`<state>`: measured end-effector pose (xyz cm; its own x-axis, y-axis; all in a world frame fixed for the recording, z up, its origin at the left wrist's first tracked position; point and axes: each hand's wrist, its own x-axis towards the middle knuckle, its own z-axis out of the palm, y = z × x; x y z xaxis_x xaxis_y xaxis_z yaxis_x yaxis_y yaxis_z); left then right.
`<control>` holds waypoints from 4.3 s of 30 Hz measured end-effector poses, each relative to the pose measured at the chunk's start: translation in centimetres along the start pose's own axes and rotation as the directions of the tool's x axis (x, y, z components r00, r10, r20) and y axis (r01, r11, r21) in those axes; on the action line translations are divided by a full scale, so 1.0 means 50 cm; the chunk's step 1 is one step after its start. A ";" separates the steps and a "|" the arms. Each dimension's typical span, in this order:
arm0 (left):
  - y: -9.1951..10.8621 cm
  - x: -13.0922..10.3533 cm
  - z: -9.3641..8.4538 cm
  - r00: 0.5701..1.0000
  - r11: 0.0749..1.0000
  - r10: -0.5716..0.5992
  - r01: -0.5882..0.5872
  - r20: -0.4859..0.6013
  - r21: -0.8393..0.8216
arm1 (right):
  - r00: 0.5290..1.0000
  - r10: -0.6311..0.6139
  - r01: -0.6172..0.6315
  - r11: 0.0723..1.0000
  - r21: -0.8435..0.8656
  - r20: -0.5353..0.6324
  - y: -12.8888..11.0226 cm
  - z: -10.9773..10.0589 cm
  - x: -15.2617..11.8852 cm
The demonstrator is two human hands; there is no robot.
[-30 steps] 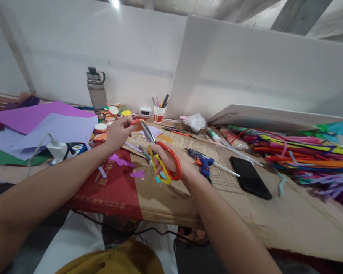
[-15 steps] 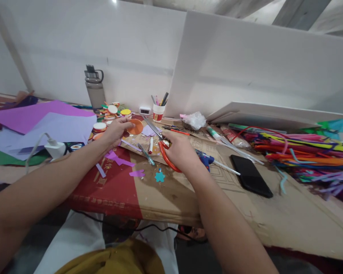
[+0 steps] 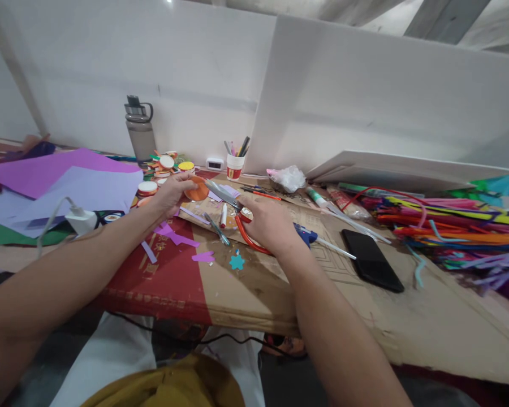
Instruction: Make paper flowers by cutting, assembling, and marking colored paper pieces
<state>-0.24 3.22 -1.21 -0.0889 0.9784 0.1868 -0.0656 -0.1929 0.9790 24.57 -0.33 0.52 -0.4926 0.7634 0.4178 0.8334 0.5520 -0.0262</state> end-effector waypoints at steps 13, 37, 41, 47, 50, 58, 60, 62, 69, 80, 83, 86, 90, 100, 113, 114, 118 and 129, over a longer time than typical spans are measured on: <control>0.017 -0.016 0.009 0.997 0.999 0.041 -0.041 0.061 -0.009 | 1.000 -0.001 0.001 1.000 -0.023 0.004 -0.005 0.003 -0.003; 0.021 -0.014 0.008 0.991 0.994 0.090 -0.084 0.100 -0.064 | 1.000 -0.021 0.021 0.998 0.061 0.000 -0.004 0.020 0.005; 0.019 -0.015 0.006 0.991 0.994 0.071 -0.061 0.114 -0.093 | 0.999 -0.029 0.027 0.996 0.081 0.018 -0.003 0.019 0.005; 0.018 -0.017 0.008 0.992 0.995 0.057 -0.048 0.109 -0.089 | 0.998 -0.044 0.040 0.994 0.101 0.039 -0.001 0.018 0.005; 0.015 -0.014 0.005 0.992 0.996 0.050 -0.041 0.117 -0.076 | 0.999 -0.041 0.037 0.993 0.108 0.035 0.001 0.020 0.006; 0.003 -0.003 -0.004 0.996 0.997 0.004 -0.011 0.088 0.075 | 1.000 -0.007 0.011 0.992 0.129 -0.030 0.013 0.040 0.007; 0.001 -0.001 -0.003 0.998 0.997 0.016 -0.021 0.068 0.076 | 0.999 -0.009 0.013 0.992 0.126 -0.037 0.013 0.041 0.008; 0.000 0.001 -0.003 0.998 0.997 0.039 -0.042 0.048 0.061 | 0.999 -0.013 0.018 0.992 0.123 -0.036 0.013 0.040 0.008; 0.005 0.000 -0.007 0.995 0.999 0.043 -0.040 0.086 -0.032 | 1.000 -0.003 0.004 0.997 0.072 -0.020 0.012 0.036 0.008; 0.006 0.000 -0.009 0.988 0.990 0.048 -0.027 0.145 -0.140 | 1.000 -0.016 0.015 1.000 -0.020 -0.021 -0.008 0.034 0.006; 0.011 -0.002 -0.004 0.992 0.985 0.040 -0.018 0.123 -0.172 | 0.996 0.016 -0.020 0.999 -0.043 -0.083 -0.013 0.037 0.003; 0.012 -0.004 0.000 0.993 0.983 0.060 -0.041 0.102 -0.178 | 0.992 0.029 -0.037 0.997 -0.061 -0.123 -0.018 0.040 -0.001; 0.011 -0.005 0.001 0.993 0.979 0.088 -0.071 0.082 -0.190 | 0.986 0.047 -0.065 0.992 -0.109 -0.159 -0.021 0.041 -0.005; 0.014 -0.006 0.004 0.991 0.966 0.070 -0.038 0.116 -0.257 | 0.992 0.020 -0.034 0.994 -0.105 -0.128 -0.021 0.039 -0.002; 0.018 -0.008 0.005 0.992 0.974 0.014 0.014 0.122 -0.225 | 0.998 0.018 -0.024 0.995 -0.100 -0.062 -0.027 0.028 0.000; 0.018 -0.008 0.005 0.992 0.976 0.013 0.014 0.123 -0.219 | 0.998 0.010 -0.016 0.995 -0.099 -0.062 -0.027 0.028 0.000; 0.017 -0.007 0.001 0.990 0.980 -0.013 0.041 0.143 -0.196 | 0.999 0.002 -0.008 0.994 -0.106 -0.050 -0.024 0.034 0.001; 0.009 0.000 -0.010 0.986 0.981 -0.038 0.067 0.160 -0.183 | 0.997 0.031 -0.009 0.952 0.307 -0.067 -0.007 0.057 0.009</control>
<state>-0.78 3.07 -0.79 0.0740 0.9843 0.1604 -0.2522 -0.1372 0.9579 23.35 0.79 -1.88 -0.4482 0.7560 0.4770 0.7205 0.6214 -0.3078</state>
